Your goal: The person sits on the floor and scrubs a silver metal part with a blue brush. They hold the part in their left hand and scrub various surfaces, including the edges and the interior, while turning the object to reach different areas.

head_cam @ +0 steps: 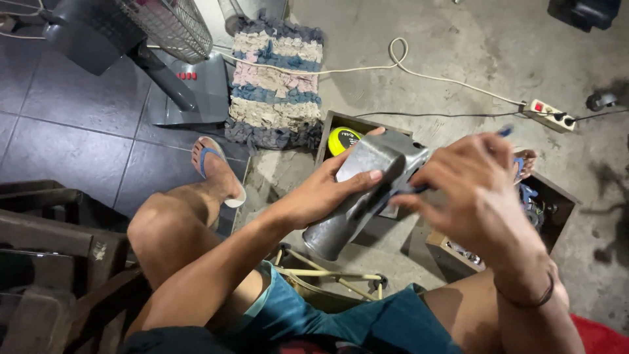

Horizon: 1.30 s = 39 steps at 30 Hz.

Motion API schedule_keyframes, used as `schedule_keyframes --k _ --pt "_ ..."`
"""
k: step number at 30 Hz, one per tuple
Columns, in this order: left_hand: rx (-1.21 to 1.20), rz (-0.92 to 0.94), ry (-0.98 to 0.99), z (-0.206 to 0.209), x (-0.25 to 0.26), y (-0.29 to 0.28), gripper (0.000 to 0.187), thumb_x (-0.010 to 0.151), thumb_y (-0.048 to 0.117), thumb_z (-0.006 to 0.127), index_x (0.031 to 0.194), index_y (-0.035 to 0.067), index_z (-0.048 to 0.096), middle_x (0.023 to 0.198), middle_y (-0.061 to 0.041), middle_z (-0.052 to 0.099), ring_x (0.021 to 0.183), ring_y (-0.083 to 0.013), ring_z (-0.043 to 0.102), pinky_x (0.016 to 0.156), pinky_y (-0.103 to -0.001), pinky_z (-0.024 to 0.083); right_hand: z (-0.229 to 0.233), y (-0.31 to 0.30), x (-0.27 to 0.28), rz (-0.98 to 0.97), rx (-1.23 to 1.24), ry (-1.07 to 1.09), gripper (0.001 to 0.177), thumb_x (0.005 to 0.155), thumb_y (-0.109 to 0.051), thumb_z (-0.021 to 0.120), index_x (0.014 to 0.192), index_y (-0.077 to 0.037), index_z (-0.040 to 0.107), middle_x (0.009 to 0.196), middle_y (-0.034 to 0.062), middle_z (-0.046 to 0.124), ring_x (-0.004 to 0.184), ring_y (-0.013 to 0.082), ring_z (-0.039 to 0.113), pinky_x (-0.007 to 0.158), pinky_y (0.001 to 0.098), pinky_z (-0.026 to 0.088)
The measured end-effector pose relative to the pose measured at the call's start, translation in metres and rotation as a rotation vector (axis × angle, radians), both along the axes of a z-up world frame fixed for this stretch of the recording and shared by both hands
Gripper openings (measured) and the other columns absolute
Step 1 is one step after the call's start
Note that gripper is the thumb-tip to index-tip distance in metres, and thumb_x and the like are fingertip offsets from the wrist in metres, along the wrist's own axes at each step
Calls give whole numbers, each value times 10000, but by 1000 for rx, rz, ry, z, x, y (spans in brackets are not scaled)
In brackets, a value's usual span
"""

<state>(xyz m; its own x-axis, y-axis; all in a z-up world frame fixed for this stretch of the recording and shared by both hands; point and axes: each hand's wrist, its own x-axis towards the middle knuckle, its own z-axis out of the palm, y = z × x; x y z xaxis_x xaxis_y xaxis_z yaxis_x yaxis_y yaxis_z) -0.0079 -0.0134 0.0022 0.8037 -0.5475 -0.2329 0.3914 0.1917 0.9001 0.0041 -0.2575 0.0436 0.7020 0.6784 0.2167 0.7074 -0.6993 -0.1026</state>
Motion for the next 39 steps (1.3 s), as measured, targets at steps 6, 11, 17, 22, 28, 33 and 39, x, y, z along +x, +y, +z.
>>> schedule_keyframes --k 6,11,17,22,28,33,39 --pt "33 -8 -22 6 0 -1 941 833 538 597 1630 230 205 1371 -124 610 1185 -213 607 1033 -335 453 9 -14 10 -75 56 -91 440 893 -563 762 865 -125 724 852 -19 695 982 250 596 1106 456 261" --pt "-5 21 46 5 -1 -1 905 837 482 617 1619 245 229 1443 -131 595 1189 -224 634 1015 -332 488 -1 -8 5 7 -16 -118 406 883 -593 759 922 -189 746 930 -31 746 993 223 608 1058 386 265" --pt "58 15 -15 4 1 1 949 815 547 611 1617 245 202 1522 -135 522 1320 -243 548 1111 -392 408 2 -4 4 -9 -11 -107 465 874 -624 711 896 -160 728 919 -5 735 989 235 597 1072 418 276" --pt "51 -4 -3 7 -1 2 992 800 572 595 1627 248 153 1490 -156 552 1206 -248 629 1004 -377 507 4 -9 7 -14 7 -47 402 886 -587 709 859 -186 726 872 -50 727 974 220 604 1059 385 245" --pt "10 28 11 8 0 1 891 845 441 635 1623 256 243 1348 -122 630 1111 -200 650 991 -312 497 4 0 -1 33 14 -31 395 842 -570 747 868 -177 715 926 -22 736 946 225 567 1027 394 291" --pt "90 3 9 12 -2 3 936 807 534 604 1620 307 200 1434 -151 593 1126 -228 658 951 -347 540 2 -18 13 -36 -6 -147 466 855 -607 750 861 -141 724 874 -17 727 982 226 611 1062 423 288" --pt "28 41 -20 8 -1 4 926 836 497 609 1626 246 195 1462 -131 560 1220 -226 611 1020 -346 506 6 6 -1 -13 58 55 371 789 -516 818 834 -158 732 785 -32 709 926 240 594 976 382 286"
